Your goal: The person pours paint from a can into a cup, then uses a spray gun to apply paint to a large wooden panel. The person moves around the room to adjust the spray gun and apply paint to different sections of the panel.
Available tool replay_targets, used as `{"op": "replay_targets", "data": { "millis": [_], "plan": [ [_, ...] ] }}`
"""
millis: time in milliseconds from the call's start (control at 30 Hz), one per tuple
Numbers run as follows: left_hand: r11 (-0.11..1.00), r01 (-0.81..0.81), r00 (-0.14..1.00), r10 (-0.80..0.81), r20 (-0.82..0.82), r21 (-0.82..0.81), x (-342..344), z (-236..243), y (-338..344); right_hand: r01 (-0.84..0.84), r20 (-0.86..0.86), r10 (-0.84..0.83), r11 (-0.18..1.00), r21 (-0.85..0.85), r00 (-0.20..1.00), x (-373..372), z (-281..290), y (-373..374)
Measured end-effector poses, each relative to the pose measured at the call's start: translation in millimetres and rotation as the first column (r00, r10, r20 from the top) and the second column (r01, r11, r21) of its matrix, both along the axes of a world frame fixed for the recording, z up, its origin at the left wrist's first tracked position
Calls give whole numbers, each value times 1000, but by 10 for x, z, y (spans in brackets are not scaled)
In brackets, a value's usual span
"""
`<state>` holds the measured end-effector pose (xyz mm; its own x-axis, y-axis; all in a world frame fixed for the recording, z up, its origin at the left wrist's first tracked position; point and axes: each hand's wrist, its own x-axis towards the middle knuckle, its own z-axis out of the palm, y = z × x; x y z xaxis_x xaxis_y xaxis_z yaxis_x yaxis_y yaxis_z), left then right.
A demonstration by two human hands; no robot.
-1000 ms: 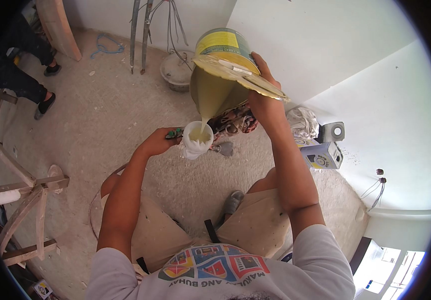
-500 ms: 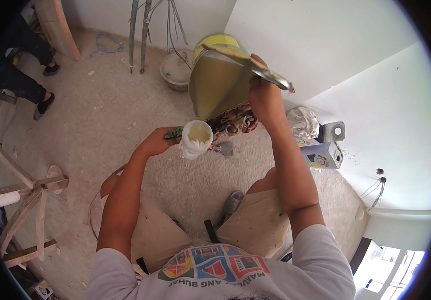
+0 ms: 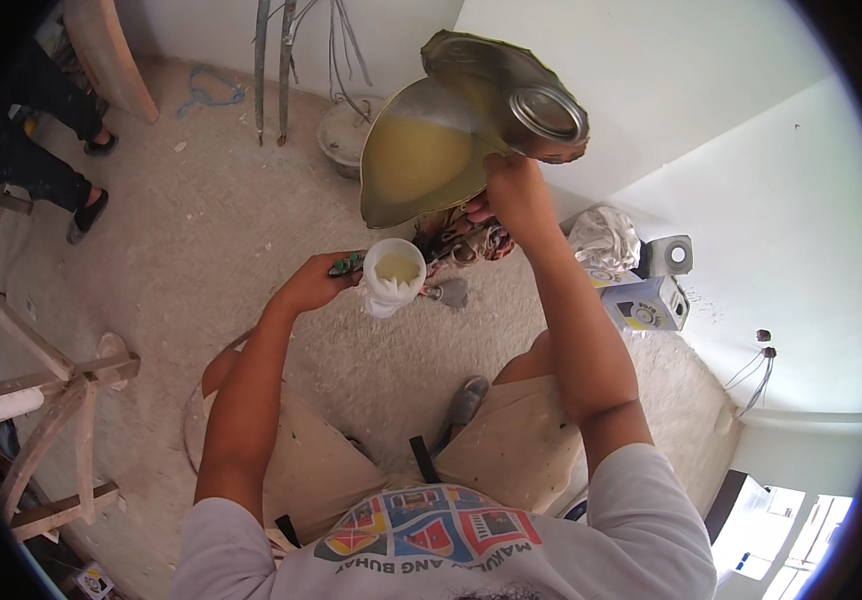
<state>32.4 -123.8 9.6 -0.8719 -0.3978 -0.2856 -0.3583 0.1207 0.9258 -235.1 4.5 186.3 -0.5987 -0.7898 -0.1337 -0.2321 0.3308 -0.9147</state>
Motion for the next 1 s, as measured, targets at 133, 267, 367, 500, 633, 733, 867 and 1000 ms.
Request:
{"op": "replay_targets", "data": {
  "millis": [133, 267, 367, 500, 633, 733, 867, 1000],
  "plan": [
    [998, -25, 1000, 25, -7, -50, -16, 3, 61, 55, 87, -56, 998, 12, 995, 100, -46, -34],
    [1000, -14, 999, 15, 37, -27, -15, 0, 80, -10, 71, 11, 1000, -15, 997, 101, -112, -35],
    [1000, -6, 997, 7, 71, -23, -33, 13, 109, -5, 126, 7, 1000, -12, 992, 155, -36, -48],
    [1000, 1, 999, 0, 50, -15, -34, -11, 133, -28, 120, 30, 999, -18, 992, 192, 12, -61],
    [999, 25, 997, -23, 70, -32, -42, 19, 127, -43, 118, 47, 998, -42, 992, 212, 74, -55],
    [999, 20, 998, -17, 63, -34, -39, -11, 124, -53, 90, 55, 998, -34, 994, 161, 57, -63],
    [1000, 20, 998, -19, 54, -22, -54, -1, 138, -46, 122, 43, 999, 19, 992, 142, 154, -26],
    [1000, 20, 998, -19, 59, -19, -64, 18, 150, -28, 92, 28, 1000, 0, 995, 167, 209, 6]
  ]
}}
